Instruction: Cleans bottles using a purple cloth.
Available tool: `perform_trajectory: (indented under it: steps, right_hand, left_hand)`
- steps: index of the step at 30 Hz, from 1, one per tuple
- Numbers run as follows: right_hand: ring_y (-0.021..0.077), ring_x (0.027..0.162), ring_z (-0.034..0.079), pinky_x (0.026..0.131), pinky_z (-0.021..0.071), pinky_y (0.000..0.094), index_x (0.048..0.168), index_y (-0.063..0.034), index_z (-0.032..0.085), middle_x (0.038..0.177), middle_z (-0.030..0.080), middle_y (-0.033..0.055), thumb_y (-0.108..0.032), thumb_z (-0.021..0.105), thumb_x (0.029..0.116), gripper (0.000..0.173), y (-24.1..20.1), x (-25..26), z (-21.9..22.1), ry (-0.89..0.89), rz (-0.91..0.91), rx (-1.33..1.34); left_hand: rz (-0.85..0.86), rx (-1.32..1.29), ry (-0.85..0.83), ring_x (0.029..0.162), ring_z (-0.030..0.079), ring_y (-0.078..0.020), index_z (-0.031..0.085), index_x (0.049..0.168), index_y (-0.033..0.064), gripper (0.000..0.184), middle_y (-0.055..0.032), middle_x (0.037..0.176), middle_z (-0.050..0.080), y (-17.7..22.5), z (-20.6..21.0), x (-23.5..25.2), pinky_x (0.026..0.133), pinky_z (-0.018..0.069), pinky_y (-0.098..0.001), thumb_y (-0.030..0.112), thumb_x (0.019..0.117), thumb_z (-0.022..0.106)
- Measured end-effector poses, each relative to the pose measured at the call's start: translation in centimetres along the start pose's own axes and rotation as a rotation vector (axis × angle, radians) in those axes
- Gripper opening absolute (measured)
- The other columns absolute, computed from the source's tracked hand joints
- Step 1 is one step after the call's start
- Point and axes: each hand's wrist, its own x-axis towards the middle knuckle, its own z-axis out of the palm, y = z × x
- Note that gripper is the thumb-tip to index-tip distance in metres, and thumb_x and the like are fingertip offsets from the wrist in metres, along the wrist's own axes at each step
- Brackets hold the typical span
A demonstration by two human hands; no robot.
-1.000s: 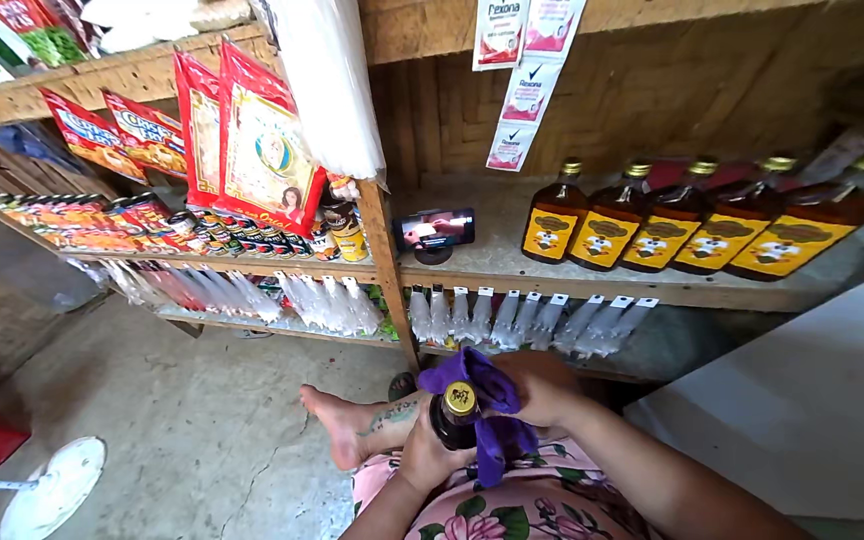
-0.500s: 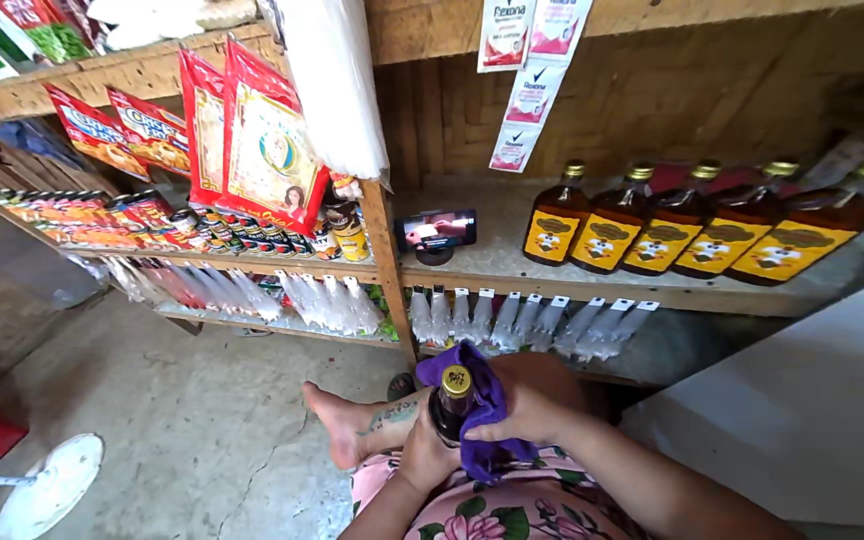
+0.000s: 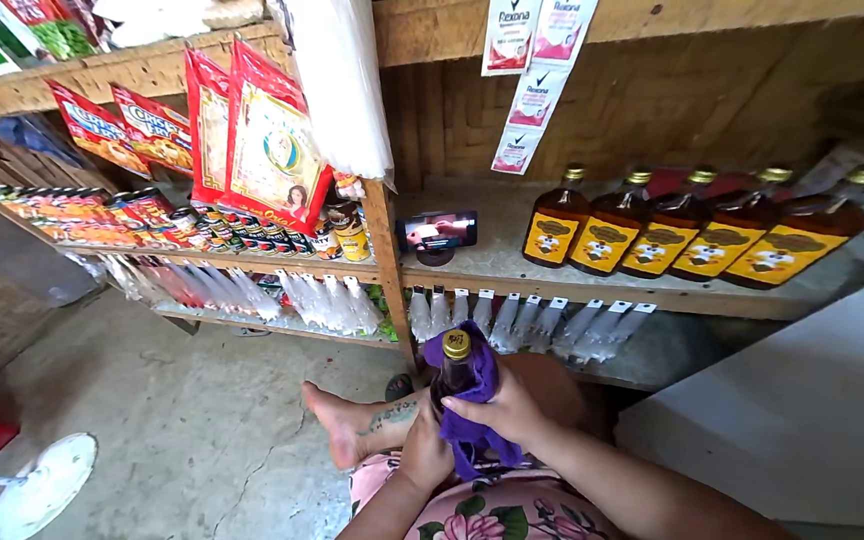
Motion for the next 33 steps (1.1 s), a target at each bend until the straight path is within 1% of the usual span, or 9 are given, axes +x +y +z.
perform_trajectory:
  steps: [5,9,11,14,17,21,24,28,33]
  right_hand:
    - [-0.0015,0.111,0.062,0.1,0.0495,0.0172,0.127,0.0064,0.059,0.116,0.07,0.0048,-0.032,0.091,0.0668,0.079,-0.4,0.3,-0.7,-0.04,-0.084,0.069]
    - [-0.0053,0.111,0.062,0.101,0.0497,0.0151,0.127,0.0052,0.059,0.117,0.07,-0.0028,-0.018,0.092,0.067,0.072,-1.3,1.0,-2.3,-0.19,-0.131,0.218]
    - [-0.0088,0.113,0.06,0.102,0.0492,0.0142,0.125,0.0021,0.062,0.117,0.071,-0.0076,-0.023,0.092,0.0682,0.069,-1.5,1.5,-3.6,-0.339,-0.222,0.215]
    - [0.0044,0.115,0.062,0.102,0.0478,0.0223,0.125,0.0076,0.063,0.118,0.072,0.0104,-0.05,0.085,0.0711,0.082,-1.5,2.0,-5.0,-0.532,-0.413,-0.011]
    - [0.0143,0.116,0.064,0.103,0.0472,0.0271,0.128,0.0106,0.061,0.119,0.07,0.0201,-0.057,0.081,0.071,0.091,-2.5,2.1,-5.3,-0.627,-0.436,-0.142]
    - [-0.0059,0.116,0.057,0.103,0.0438,0.0131,0.134,0.0069,0.056,0.125,0.068,0.0065,-0.039,0.09,0.0692,0.087,-1.6,1.8,-4.9,-0.531,-0.106,-0.041]
    - [-0.0068,0.115,0.055,0.103,0.0421,0.0123,0.137,0.0053,0.052,0.125,0.065,0.0036,-0.031,0.091,0.0688,0.086,-1.4,1.4,-4.2,-0.441,0.122,-0.031]
    - [-0.0071,0.108,0.061,0.099,0.0493,0.0133,0.13,0.0089,0.054,0.116,0.069,-0.0009,-0.028,0.093,0.0686,0.081,0.8,0.3,-2.2,-0.222,0.028,0.203]
    - [-0.0035,0.119,0.057,0.105,0.0448,0.0154,0.142,0.0126,0.043,0.13,0.063,0.0086,-0.028,0.08,0.0869,0.078,1.8,-0.7,-3.0,-0.315,0.034,0.122]
  left_hand:
    - [0.138,-0.062,0.053,0.115,0.067,-0.0272,0.039,0.14,-0.0157,0.094,-0.0252,0.122,0.066,-0.6,0.1,0.0,0.102,0.0528,-0.0427,0.037,0.0756,0.082]
    - [0.211,-0.203,0.058,0.121,0.063,-0.0235,0.035,0.142,-0.0164,0.103,-0.0267,0.129,0.062,-0.9,-0.2,0.0,0.106,0.0507,-0.0372,0.034,0.0691,0.086]
    - [0.257,-0.203,0.048,0.119,0.065,-0.0243,0.041,0.139,-0.0162,0.1,-0.0262,0.126,0.064,-0.9,-0.6,0.1,0.105,0.0515,-0.0381,0.038,0.0684,0.089]
    - [0.247,-0.189,-0.027,0.109,0.069,-0.0221,0.064,0.119,-0.0086,0.074,-0.0192,0.113,0.072,0.8,-1.8,-0.1,0.101,0.0532,-0.0392,0.036,0.0662,0.091]
    - [0.221,-0.232,-0.032,0.104,0.07,-0.0159,0.069,0.111,-0.0065,0.065,-0.0149,0.106,0.074,1.4,-1.7,-0.5,0.097,0.0539,-0.0348,0.034,0.0662,0.09]
    - [0.112,-0.178,-0.01,0.114,0.068,-0.0237,0.048,0.135,-0.0116,0.096,-0.0211,0.121,0.068,-0.8,0.2,-0.1,0.103,0.0534,-0.0422,0.039,0.0662,0.091]
    - [0.013,-0.157,-0.05,0.12,0.065,-0.0229,0.038,0.145,-0.0088,0.105,-0.0197,0.128,0.065,-0.7,0.4,0.2,0.106,0.0511,-0.0423,0.037,0.0662,0.09]
    - [-0.018,-0.187,-0.033,0.122,0.063,-0.0201,0.033,0.148,-0.0076,0.108,-0.0185,0.132,0.063,-0.5,0.5,0.4,0.107,0.0501,-0.04,0.038,0.0681,0.089]
    - [-0.055,-0.214,-0.018,0.121,0.064,-0.0194,0.032,0.148,-0.0082,0.107,-0.0191,0.131,0.063,-0.5,0.6,0.6,0.107,0.0505,-0.0384,0.035,0.0685,0.089]
